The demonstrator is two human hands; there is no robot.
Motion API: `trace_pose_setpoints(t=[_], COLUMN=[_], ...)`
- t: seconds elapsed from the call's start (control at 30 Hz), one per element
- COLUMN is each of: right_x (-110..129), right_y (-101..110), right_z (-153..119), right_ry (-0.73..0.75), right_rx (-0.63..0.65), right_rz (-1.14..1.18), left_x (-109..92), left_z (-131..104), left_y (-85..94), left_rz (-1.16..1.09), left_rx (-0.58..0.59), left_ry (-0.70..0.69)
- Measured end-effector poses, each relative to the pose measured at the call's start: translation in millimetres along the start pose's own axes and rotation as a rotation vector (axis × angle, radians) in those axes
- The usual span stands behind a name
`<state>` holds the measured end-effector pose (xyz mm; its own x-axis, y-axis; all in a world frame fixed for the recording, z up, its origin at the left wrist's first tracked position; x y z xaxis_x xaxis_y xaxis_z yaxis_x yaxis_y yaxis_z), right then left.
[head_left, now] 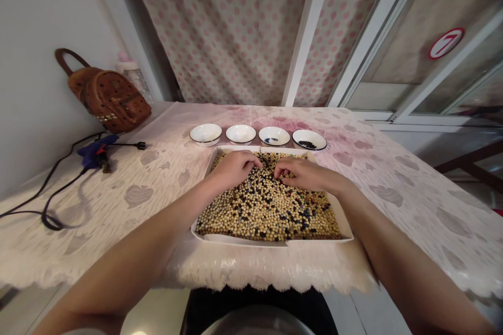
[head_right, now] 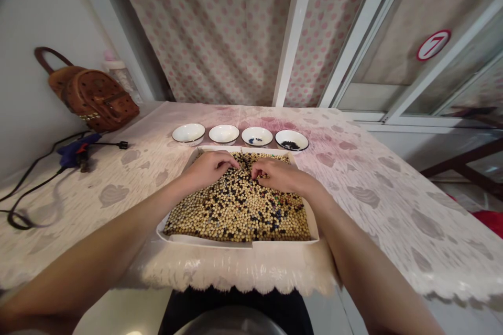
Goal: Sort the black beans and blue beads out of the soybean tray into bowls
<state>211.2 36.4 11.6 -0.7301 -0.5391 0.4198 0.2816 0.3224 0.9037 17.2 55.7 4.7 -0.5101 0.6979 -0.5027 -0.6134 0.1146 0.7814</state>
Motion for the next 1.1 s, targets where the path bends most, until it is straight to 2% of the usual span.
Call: trace_pose_setpoints(t=[0.3,0.8,1.1], right_x=[-2,2,-22], right_y=[0,2,0], right_z=[1,2,7], right_ry=[0.022,-0.042,-0.101], right_rx=[0.007,-0.024,-0.04], right_rz=[0.051,0.036,0.307], left_x=[-1,-1,1], left_z=[0,-1,-1], left_y=[0.5,0.2,-0.8], left_rz=[0.008,0.01,0.006], left_rx=[0.004,0.015,0.007], left_ry=[-0.004,0.016,0.004])
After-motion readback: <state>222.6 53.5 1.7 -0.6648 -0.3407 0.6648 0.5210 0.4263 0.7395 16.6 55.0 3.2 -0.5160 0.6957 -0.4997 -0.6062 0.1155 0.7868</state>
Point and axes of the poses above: each hand's wrist, its own z-axis towards the middle knuckle, its own y-axis out of the back of the hand, x = y × z, the point moved 4 cm from there along z, towards the middle knuckle, and after that the axes turned 5 degrees about -y, right-handed, at the moved point
